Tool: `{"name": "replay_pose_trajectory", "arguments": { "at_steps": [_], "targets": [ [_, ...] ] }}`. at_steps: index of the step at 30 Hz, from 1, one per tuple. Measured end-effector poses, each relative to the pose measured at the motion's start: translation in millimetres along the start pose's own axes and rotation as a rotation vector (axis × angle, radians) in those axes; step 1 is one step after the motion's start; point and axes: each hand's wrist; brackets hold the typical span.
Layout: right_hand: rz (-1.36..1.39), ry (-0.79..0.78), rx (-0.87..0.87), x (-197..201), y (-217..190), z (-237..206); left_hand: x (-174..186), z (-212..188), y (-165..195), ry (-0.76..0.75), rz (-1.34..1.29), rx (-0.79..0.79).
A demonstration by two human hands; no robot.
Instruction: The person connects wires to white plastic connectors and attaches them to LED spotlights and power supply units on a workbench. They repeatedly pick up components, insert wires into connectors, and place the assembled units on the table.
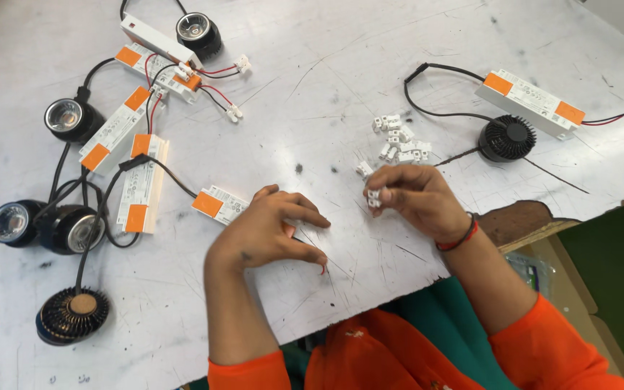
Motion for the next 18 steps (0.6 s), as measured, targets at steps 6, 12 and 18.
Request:
{"name": "replay_pose_trajectory", "arguments": {
  "at_steps": [6, 12, 18],
  "targets": [
    [0.068, 0.053, -0.116, -3, 3, -15, -12, -10, 14, -0.058, 0.119, 0.003],
    [-0.036, -0.212, -0.206, 1, 13, 6, -37, -3, 15, 0.028, 0.289, 0.066],
    [0.080, -0.225, -0.080, 18, 3, 51, -28, 56, 16, 0.496, -0.118, 0.062]
  ]
}}
Point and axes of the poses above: each hand's wrist, its own z-axis towards the middle knuckle, its own x-axis out of the back of the hand, y = z × x, and after that the axes turned 11 degrees about -y, right-handed
